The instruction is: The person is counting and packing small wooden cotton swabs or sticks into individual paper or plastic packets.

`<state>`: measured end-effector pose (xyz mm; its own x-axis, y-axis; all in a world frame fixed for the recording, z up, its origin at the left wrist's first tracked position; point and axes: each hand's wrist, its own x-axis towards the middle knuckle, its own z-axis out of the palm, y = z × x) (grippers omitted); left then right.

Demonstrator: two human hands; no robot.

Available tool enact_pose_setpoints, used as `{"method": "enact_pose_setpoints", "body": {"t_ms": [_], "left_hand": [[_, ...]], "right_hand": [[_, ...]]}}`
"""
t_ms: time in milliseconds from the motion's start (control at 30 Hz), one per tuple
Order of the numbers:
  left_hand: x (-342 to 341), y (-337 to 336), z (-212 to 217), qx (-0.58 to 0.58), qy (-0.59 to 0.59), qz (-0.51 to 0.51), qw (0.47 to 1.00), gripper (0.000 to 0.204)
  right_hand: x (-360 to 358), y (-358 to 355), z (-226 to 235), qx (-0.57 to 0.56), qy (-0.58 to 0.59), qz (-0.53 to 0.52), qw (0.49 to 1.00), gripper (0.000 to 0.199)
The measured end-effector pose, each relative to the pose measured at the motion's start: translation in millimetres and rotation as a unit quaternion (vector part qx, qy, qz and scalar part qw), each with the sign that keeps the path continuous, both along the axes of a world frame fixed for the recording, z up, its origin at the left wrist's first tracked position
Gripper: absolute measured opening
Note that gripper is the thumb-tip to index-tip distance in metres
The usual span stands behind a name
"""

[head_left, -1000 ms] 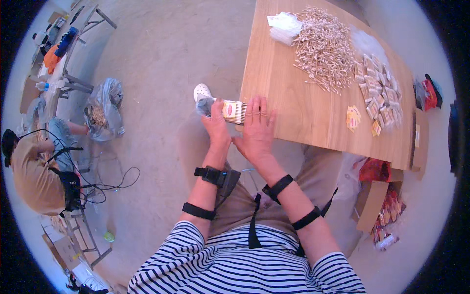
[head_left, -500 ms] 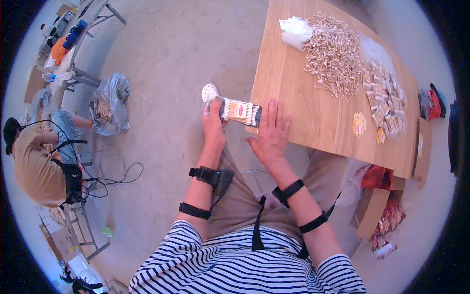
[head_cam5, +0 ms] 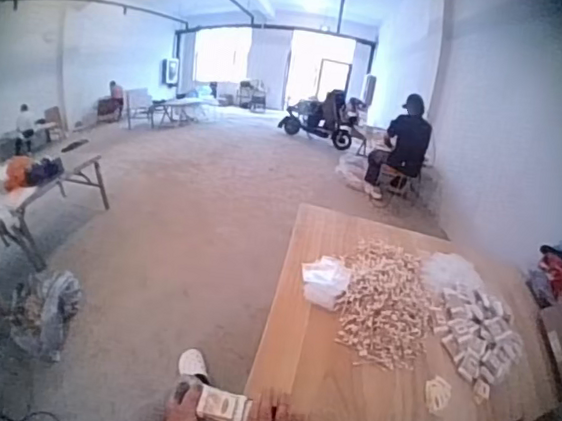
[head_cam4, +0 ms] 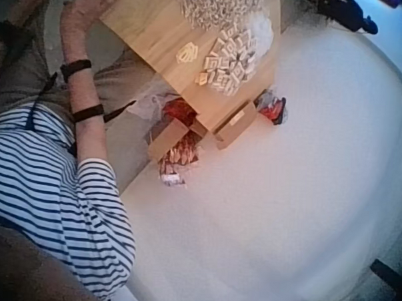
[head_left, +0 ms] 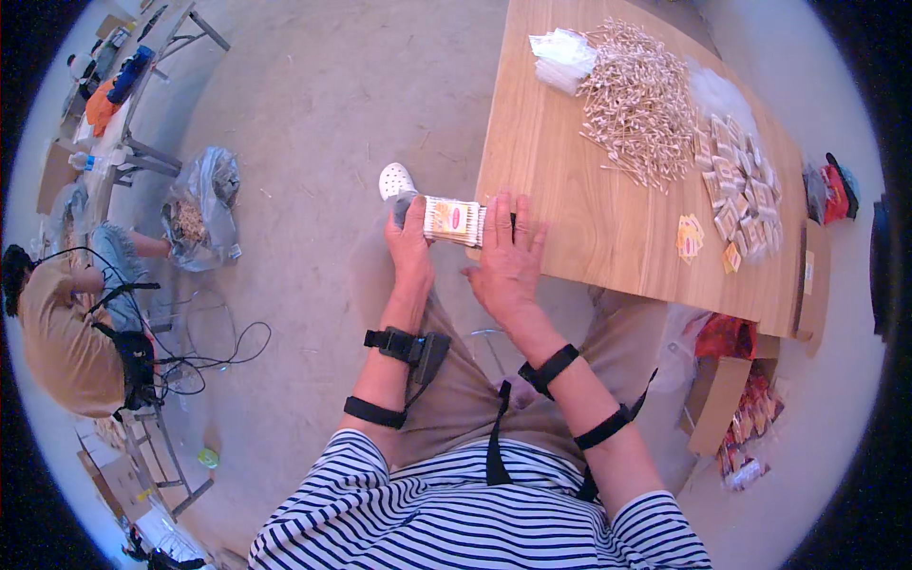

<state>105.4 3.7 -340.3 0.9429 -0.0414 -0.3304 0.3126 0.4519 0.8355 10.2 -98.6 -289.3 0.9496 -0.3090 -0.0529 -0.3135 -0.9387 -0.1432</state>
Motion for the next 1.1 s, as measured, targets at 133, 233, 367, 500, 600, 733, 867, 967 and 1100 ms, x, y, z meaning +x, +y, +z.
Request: {"method": "enact_pose_setpoints", "body": {"t_ms": [133, 233, 367, 500, 600, 733, 867, 967, 1100], "left_hand": [[1, 2, -3, 0.016, 0.011, 0.000, 1.000, 0.019], [0, 4, -5, 0.025, 0.002, -0.008, 1.000, 0.020], [-2, -1, 2, 0.017, -0.005, 0.003, 1.000, 0.021], [-1, 1, 0, 0.020, 0.020, 0.015, 0.999, 0.024], [-1, 4, 5, 0.045, 0.012, 0.002, 0.999, 0.025], [-1, 1, 8, 0.034, 0.026, 0.011, 0.999, 0.025], [-1, -1, 2, 0.038, 0.021, 0.004, 0.999, 0.025], [-1, -1, -5, 0.034, 0.029, 0.020, 0.999, 0.024], [-1, 0, -5, 0.045, 0.037, 0.017, 0.998, 0.025]], "right_hand": [[2, 3, -1, 0.012, -0.013, 0.000, 1.000, 0.101], [4, 4, -2, 0.026, -0.028, 0.007, 0.999, 0.097], [8, 5, -13, 0.010, -0.044, 0.010, 0.999, 0.093], [8, 2, -18, -0.003, -0.075, 0.023, 0.997, 0.092], [-1, -7, -8, 0.033, -0.086, 0.042, 0.995, 0.093], [-11, -5, 3, -0.001, -0.063, 0.042, 0.997, 0.095], [-7, -2, -1, -0.009, -0.035, 0.036, 0.999, 0.097], [-5, 2, 2, 0.006, -0.027, 0.032, 0.999, 0.096], [-1, 9, 1, 0.006, -0.031, 0.017, 0.999, 0.095]]}}
